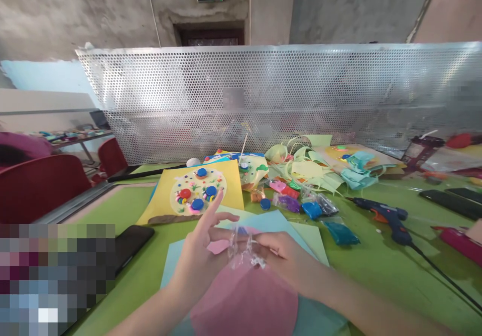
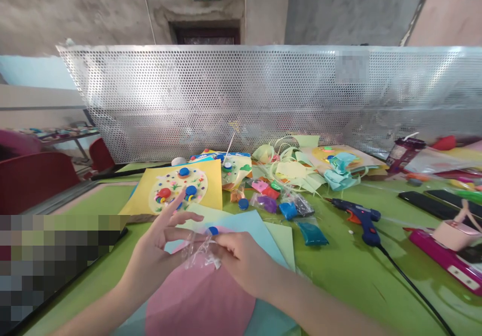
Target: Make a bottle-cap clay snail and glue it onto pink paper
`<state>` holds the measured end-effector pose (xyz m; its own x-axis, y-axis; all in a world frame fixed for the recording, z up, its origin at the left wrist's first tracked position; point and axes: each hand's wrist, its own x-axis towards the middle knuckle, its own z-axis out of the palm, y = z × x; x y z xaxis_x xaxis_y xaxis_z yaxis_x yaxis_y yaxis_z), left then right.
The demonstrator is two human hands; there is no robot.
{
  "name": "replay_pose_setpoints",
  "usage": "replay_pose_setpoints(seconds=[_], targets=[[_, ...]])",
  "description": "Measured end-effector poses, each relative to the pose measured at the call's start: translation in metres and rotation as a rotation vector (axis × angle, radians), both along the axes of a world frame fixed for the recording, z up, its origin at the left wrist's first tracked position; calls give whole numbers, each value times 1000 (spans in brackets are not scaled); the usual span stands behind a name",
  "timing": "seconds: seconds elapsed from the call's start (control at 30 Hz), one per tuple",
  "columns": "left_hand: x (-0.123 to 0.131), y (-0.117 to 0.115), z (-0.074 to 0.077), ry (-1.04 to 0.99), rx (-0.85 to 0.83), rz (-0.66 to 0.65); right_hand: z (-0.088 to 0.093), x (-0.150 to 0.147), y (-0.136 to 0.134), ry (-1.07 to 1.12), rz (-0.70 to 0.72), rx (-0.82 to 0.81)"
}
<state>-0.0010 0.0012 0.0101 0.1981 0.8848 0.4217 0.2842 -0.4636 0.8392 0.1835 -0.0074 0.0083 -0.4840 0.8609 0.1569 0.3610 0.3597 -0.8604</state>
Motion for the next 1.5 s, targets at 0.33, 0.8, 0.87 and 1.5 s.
replay_pose_setpoints(seconds=[0.33, 0.8, 0.87, 1.5], targets=[[-2, 4, 6, 228, -107, 140, 3, 3, 9, 118, -161, -58], [10, -5, 2, -64, -192, 22, 6, -4, 0, 166, -245, -53], [13, -7, 3, -71, -208, 31, 5, -4, 0, 188, -229, -55], [9, -2, 0, -7, -68, 64, 0, -1, 7, 208, -123, -92]])
